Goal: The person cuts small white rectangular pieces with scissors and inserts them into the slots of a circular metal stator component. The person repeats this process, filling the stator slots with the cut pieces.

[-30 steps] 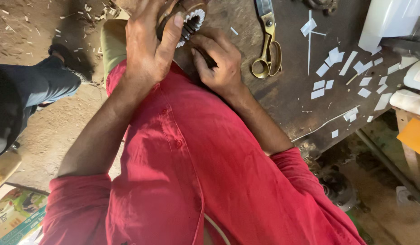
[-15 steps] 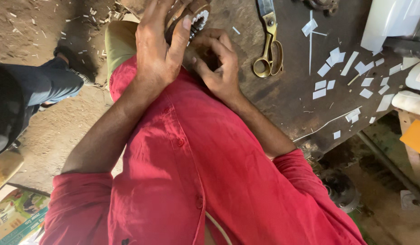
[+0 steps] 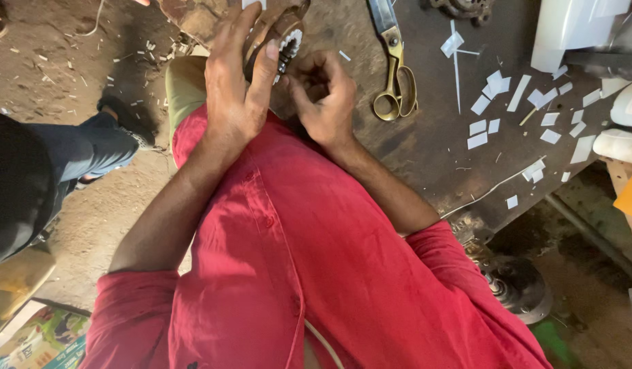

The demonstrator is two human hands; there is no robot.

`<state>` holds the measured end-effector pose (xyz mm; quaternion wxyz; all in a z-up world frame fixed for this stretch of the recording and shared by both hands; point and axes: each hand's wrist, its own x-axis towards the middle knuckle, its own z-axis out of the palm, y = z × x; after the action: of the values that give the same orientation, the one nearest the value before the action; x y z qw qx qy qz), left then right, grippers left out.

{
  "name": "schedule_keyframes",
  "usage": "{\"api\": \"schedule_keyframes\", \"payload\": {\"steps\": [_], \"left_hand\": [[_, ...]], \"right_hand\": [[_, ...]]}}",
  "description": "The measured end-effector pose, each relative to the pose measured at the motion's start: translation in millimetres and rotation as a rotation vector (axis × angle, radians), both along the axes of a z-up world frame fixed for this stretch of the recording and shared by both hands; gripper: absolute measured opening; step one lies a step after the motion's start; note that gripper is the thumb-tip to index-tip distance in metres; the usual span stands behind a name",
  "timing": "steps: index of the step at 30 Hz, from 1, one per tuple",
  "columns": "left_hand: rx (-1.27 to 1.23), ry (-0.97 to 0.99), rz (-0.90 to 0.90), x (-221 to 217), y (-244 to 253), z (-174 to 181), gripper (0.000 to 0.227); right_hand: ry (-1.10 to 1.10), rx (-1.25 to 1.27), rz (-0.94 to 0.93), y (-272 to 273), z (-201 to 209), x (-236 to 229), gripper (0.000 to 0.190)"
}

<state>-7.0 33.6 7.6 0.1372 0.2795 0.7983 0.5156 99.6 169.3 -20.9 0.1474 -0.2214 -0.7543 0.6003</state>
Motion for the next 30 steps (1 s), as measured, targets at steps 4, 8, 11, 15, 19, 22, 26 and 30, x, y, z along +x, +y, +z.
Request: {"api": "schedule_keyframes", "payload": {"steps": [4, 8, 11, 15, 19, 22, 26, 30], "left_hand": [[-0.007, -0.02, 0.012, 0, 0, 3, 0.056], [-0.049, -0.034, 0.023, 1, 3, 10, 0.058], [-0.045, -0.014, 0.013, 2, 4, 12, 0.059], [-0.046, -0.038, 0.045, 0, 6, 9, 0.06], [0.017, -0.088, 0.087, -3, 7, 11, 0.057], [0.097, -0.162, 0.099, -5, 9, 14, 0.054], [0.147, -0.154, 0.129, 0, 4, 13, 0.05], [0.151, -0.126, 0.143, -1, 7, 9, 0.047]], "right_hand": [[0.021, -0.014, -0.048, -3, 0, -3, 0.028], [-0.024, -0.051, -0.054, -2, 5, -5, 0.027], [-0.025, -0.142, -0.096, -2, 5, -8, 0.03], [-0.036, -0.042, -0.039, -1, 5, -10, 0.031], [-0.029, -0.081, -0.059, -5, 8, -17, 0.032], [-0.004, -0.234, -0.059, -1, 4, -21, 0.035], [-0.011, 0.007, -0.016, -4, -5, -15, 0.031], [-0.038, 0.105, -0.102, -11, -4, -18, 0.028]]}}
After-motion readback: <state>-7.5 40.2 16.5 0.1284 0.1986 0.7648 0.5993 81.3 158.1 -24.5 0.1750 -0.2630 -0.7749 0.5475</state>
